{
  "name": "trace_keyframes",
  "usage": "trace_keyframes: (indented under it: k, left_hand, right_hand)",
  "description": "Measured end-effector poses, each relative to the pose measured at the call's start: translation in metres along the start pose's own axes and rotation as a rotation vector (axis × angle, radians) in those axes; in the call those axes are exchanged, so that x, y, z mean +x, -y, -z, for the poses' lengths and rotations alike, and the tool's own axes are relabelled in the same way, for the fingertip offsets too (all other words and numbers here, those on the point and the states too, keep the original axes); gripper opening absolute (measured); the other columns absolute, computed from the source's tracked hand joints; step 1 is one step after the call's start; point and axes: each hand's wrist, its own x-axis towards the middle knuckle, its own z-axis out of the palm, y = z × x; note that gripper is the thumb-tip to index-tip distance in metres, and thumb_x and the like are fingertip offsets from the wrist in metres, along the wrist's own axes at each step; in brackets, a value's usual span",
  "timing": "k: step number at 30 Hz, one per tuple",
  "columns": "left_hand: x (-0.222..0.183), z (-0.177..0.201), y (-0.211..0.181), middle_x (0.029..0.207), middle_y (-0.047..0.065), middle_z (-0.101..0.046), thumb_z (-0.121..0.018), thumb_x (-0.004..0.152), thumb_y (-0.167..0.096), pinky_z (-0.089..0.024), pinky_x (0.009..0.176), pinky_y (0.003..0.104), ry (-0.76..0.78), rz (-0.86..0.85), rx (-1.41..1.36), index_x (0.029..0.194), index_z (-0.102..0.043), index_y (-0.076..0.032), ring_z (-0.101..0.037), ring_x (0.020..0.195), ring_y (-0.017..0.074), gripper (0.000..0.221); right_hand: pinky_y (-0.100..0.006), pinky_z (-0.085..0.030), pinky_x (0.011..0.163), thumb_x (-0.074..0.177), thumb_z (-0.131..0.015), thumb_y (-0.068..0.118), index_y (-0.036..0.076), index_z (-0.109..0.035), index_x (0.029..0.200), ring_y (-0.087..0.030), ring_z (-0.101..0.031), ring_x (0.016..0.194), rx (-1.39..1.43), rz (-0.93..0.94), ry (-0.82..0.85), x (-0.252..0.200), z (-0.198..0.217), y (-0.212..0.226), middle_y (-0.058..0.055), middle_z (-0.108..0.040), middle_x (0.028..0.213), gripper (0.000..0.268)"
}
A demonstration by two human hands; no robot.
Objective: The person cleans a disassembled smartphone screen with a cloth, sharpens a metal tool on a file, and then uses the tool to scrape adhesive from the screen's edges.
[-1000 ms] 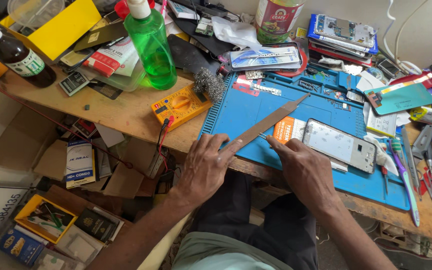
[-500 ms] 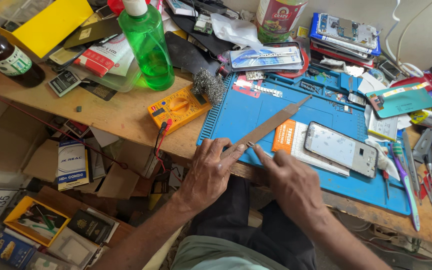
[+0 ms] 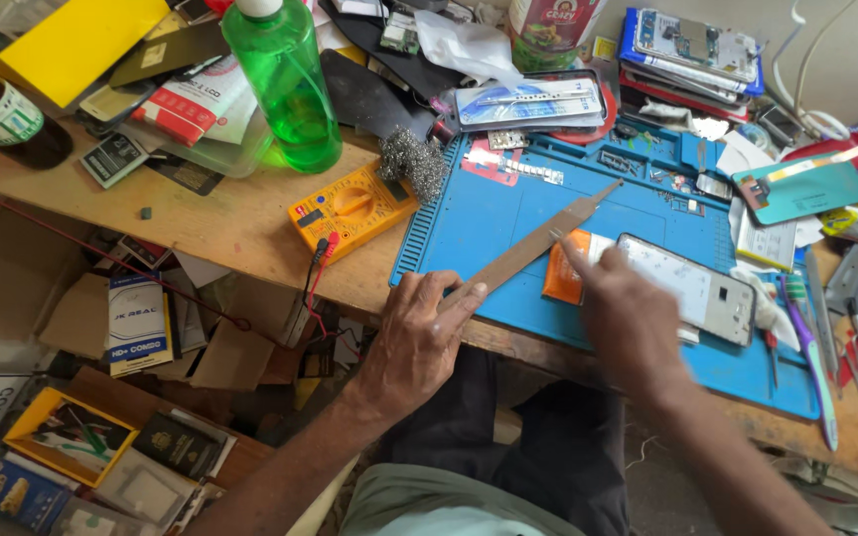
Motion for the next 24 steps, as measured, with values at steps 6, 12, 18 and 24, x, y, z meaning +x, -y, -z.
trace_keyframes:
  k: [6, 12, 18, 24]
  left_hand:
    - [0.001, -0.002, 0.0, 0.113, 0.012, -0.061, -0.073, 0.085, 0.001, -0.048, 0.09, 0.044, 0.053, 0.029, 0.045, 0.129, -0.07, -0.003, -0.055, 0.101, 0.0301, 0.044]
    - [0.001, -0.007, 0.001, 0.114, 0.012, -0.06, -0.074, 0.084, 0.0, -0.047, 0.091, 0.043, 0.057, 0.036, 0.053, 0.13, -0.07, -0.004, -0.054, 0.099, 0.0289, 0.046]
    - [0.002, -0.009, 0.001, 0.114, 0.01, -0.06, -0.075, 0.083, 0.001, -0.047, 0.09, 0.042, 0.077, 0.058, 0.056, 0.131, -0.069, -0.006, -0.053, 0.099, 0.0283, 0.049]
    - [0.002, -0.01, 0.002, 0.113, 0.01, -0.06, -0.075, 0.082, 0.001, -0.047, 0.089, 0.042, 0.083, 0.053, 0.076, 0.132, -0.069, -0.007, -0.052, 0.098, 0.0277, 0.051]
  right_hand:
    - [-0.048, -0.053, 0.053, 0.074, -0.08, 0.036, 0.01, -0.062, 0.124, -0.036, -0.068, 0.066, 0.228, 0.012, 0.016, 0.003, 0.021, 0.004, -0.016, -0.063, 0.081, 0.059]
    - [-0.043, -0.058, 0.059, 0.076, -0.076, 0.016, 0.016, -0.054, 0.141, -0.03, -0.07, 0.075, 0.158, -0.002, 0.075, 0.013, 0.049, 0.015, -0.011, -0.063, 0.092, 0.069]
    - [-0.038, -0.057, 0.054, 0.076, -0.066, 0.011, 0.015, -0.05, 0.149, -0.026, -0.068, 0.067, 0.146, 0.023, 0.099, 0.022, 0.071, 0.019, -0.01, -0.063, 0.087, 0.074]
    - [-0.04, -0.056, 0.053, 0.088, -0.059, 0.004, 0.02, -0.054, 0.147, -0.024, -0.066, 0.063, 0.137, 0.018, 0.079, 0.026, 0.075, 0.023, -0.008, -0.061, 0.079, 0.061]
